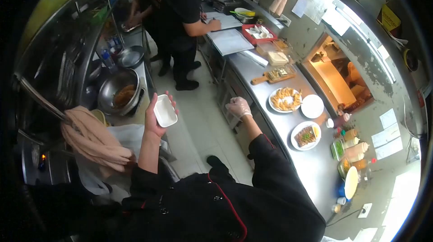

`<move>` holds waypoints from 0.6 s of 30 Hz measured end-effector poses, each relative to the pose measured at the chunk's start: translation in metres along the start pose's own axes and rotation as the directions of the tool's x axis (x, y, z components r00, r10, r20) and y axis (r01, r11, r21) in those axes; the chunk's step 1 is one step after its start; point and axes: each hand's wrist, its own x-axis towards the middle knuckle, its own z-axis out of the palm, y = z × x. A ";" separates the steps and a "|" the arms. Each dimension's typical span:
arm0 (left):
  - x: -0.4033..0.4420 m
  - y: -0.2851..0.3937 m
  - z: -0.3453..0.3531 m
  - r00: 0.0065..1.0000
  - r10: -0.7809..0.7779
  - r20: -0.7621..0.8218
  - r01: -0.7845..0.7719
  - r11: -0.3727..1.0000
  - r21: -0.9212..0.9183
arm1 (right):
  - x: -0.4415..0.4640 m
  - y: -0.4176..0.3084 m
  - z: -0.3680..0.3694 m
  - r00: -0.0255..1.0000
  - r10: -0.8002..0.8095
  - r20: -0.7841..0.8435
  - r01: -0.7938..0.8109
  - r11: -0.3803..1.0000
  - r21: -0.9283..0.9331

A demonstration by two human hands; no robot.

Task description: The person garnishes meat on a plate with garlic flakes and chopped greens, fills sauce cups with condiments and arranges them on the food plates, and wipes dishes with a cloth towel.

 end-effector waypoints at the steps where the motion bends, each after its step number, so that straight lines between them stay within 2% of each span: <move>1: -0.001 0.007 0.002 1.000 0.016 0.027 -0.017 1.000 0.009 | 0.000 -0.014 -0.008 0.997 -0.079 -0.021 0.078 0.996 -0.039; 3: 0.005 0.012 -0.005 0.994 -0.024 0.103 0.028 0.999 -0.039 | 0.041 0.034 0.036 0.911 -0.382 -0.157 0.315 0.888 -0.334; 4: 0.007 0.013 -0.005 0.993 -0.033 0.116 0.043 0.995 -0.090 | 0.049 0.034 0.036 0.942 -0.330 0.057 0.274 0.661 -0.698; 5: 0.012 0.014 -0.012 0.988 -0.067 0.138 0.088 0.985 -0.148 | 0.056 0.033 0.037 0.927 -0.263 0.269 0.341 0.284 -0.896; 6: 0.021 0.009 -0.018 0.981 -0.077 0.179 0.118 0.966 -0.231 | 0.044 0.041 0.038 0.921 -0.295 0.256 0.329 0.232 -0.915; 7: 0.024 0.004 -0.015 0.988 -0.082 0.131 0.119 0.944 -0.308 | 0.092 0.126 0.080 0.910 -0.365 0.196 0.262 0.141 -0.955; 8: 0.022 0.008 -0.018 0.993 -0.104 0.063 0.120 0.929 -0.350 | 0.074 0.090 0.068 0.972 -0.187 0.145 0.225 0.541 -0.810; 9: 0.026 0.009 -0.022 0.988 -0.032 0.153 0.081 0.942 -0.325 | 0.058 0.055 0.057 0.963 -0.210 0.167 0.253 0.508 -0.823; 10: 0.018 0.014 -0.013 0.993 0.002 0.121 0.036 0.949 -0.312 | 0.048 0.035 0.053 0.957 -0.218 0.192 0.279 0.498 -0.821; 12: 0.010 0.018 -0.005 1.000 0.014 0.018 -0.006 0.935 -0.354 | 0.057 0.019 0.041 0.882 -0.249 0.400 0.450 0.195 -0.871; 13: 0.010 0.017 -0.006 1.000 0.021 -0.001 -0.020 0.937 -0.349 | 0.071 0.033 0.044 0.969 -0.245 -0.026 0.200 0.844 -0.497; 14: 0.014 0.019 -0.013 1.000 0.008 0.004 -0.006 0.938 -0.346 | 0.072 0.010 0.033 0.923 -0.382 0.038 0.337 0.759 -0.558; 17: 0.019 0.020 -0.014 1.000 0.000 0.026 0.009 0.941 -0.338 | 0.073 -0.056 0.001 0.892 -0.432 -0.130 0.394 0.886 -0.243; 18: 0.016 0.022 -0.010 1.000 0.006 0.022 0.001 0.945 -0.327 | 0.068 -0.083 -0.008 0.867 -0.474 -0.154 0.430 0.868 -0.248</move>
